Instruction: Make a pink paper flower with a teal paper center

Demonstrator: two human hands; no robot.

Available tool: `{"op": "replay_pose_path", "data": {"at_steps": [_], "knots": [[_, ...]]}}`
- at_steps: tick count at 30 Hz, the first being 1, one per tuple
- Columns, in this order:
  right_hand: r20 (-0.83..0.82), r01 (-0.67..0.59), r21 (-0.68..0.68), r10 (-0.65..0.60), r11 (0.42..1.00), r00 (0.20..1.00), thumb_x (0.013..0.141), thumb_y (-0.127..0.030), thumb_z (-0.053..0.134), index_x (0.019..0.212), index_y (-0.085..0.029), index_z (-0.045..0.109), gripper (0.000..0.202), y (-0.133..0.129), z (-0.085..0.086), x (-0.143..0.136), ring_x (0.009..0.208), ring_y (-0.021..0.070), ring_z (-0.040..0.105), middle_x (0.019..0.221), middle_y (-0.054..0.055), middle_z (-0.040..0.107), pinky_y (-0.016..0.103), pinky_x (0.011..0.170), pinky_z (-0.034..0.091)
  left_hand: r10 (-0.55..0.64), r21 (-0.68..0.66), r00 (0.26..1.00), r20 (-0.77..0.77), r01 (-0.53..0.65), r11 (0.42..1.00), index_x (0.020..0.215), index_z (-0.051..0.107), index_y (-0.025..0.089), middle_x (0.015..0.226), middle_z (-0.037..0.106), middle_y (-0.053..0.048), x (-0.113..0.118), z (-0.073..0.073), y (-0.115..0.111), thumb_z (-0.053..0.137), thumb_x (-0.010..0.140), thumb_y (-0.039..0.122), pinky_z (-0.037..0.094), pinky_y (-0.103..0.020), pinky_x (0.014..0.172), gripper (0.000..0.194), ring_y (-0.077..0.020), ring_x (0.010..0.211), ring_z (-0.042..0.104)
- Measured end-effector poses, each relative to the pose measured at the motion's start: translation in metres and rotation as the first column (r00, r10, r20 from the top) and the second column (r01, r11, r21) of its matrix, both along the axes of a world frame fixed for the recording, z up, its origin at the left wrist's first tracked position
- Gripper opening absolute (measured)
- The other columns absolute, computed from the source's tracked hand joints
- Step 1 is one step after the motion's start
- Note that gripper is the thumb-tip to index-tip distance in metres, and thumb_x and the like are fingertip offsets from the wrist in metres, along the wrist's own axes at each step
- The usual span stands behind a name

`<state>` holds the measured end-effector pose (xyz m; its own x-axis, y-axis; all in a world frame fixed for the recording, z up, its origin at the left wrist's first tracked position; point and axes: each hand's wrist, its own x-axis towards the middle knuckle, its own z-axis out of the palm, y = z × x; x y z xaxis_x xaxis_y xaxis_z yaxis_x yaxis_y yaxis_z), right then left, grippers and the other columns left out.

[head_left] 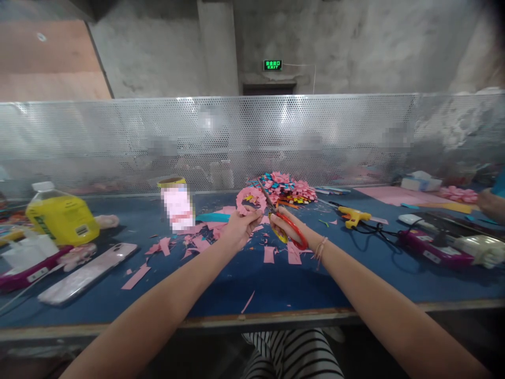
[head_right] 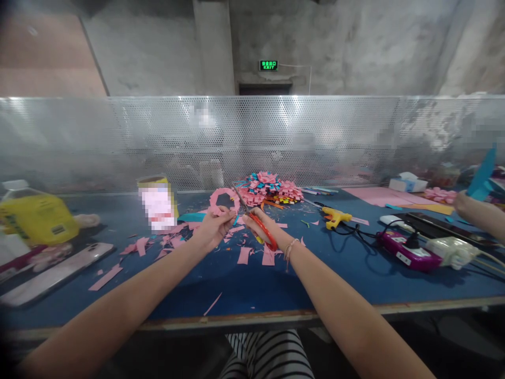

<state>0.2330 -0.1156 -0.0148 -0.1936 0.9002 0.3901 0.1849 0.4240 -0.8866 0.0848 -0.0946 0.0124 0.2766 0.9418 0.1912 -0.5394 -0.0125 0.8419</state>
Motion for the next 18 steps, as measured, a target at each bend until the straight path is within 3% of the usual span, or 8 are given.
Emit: {"op": "replay_pose_path", "data": {"at_steps": [18], "knots": [[0.082,0.183,-0.004,-0.182,0.983,0.980,0.076,-0.046,0.046,0.072,-0.021,0.034,0.027,0.0028,0.0006,-0.0066,0.039,0.0069,0.038,0.052,-0.006,0.042,0.023,0.038,0.032,0.038,-0.021,0.999,0.026,-0.038,0.999,0.055,0.048,0.013,0.052,0.055,0.003,-0.0002,-0.0022,0.0063,0.070,0.053,0.004,0.047,-0.013,0.053,0.024,-0.0046,0.052,0.055]]}}
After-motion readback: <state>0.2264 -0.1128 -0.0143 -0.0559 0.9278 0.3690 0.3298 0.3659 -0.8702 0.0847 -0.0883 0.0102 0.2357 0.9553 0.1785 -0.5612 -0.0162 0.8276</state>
